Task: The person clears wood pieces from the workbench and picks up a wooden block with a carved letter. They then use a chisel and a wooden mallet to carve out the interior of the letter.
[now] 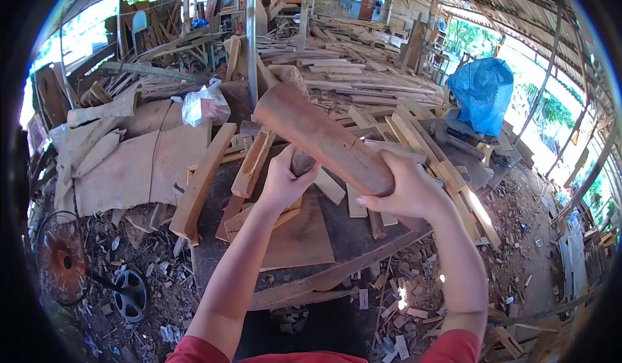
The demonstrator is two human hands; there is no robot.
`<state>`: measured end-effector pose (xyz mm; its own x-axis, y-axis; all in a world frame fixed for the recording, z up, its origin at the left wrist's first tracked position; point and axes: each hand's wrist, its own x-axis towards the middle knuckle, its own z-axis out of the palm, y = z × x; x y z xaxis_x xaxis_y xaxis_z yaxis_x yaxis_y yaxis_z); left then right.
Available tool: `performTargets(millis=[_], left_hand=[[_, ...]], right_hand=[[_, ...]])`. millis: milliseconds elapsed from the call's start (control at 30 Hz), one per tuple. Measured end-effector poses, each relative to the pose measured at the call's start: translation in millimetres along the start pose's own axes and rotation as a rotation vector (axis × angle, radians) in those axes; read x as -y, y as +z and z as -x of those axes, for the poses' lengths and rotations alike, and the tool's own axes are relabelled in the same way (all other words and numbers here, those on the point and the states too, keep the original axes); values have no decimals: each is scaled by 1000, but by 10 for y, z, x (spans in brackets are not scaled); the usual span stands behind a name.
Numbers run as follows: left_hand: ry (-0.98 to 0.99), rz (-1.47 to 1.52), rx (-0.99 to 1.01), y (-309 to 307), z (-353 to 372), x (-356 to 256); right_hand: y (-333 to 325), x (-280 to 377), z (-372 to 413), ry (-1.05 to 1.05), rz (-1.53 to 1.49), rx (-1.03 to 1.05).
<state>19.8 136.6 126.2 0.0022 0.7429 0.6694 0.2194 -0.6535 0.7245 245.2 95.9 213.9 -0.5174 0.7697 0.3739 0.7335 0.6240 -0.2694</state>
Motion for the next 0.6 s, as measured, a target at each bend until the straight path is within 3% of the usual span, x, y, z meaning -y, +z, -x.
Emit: performTargets(millis=[100,133,167,233,300,367,433,500,533,567,600], left_hand=[[22,24,-27,-22,-8,80],[3,11,-21,-44,-12,95],[-17,-2,-19,-62,-7,102],[-42,1,-28,-85,-14,86],[38,63,-98,-92,-22,89],[56,52,-99,-103,-23,128],[73,52,-93,-119,-1,119],[-72,23,-36,-155,-3,60],[-72,26,-46,-153,3,56],[-57,27,-45,-141,8,52],[-41,23,-38,-137,9,49]], right_hand=[[-332,141,30,103,-53,-16],[-351,152,40,144,-115,-185],[-314,141,26,143,-108,-180],[-154,72,-41,273,-735,-564],[-106,73,-37,292,-795,-487],[-108,120,-52,27,63,78],[-135,-37,-40,3,53,40],[-228,-62,-63,134,-190,-211],[-179,-96,-58,275,-469,-372],[-128,-97,-81,267,-465,-364],[-59,-72,-107,110,-758,-454]])
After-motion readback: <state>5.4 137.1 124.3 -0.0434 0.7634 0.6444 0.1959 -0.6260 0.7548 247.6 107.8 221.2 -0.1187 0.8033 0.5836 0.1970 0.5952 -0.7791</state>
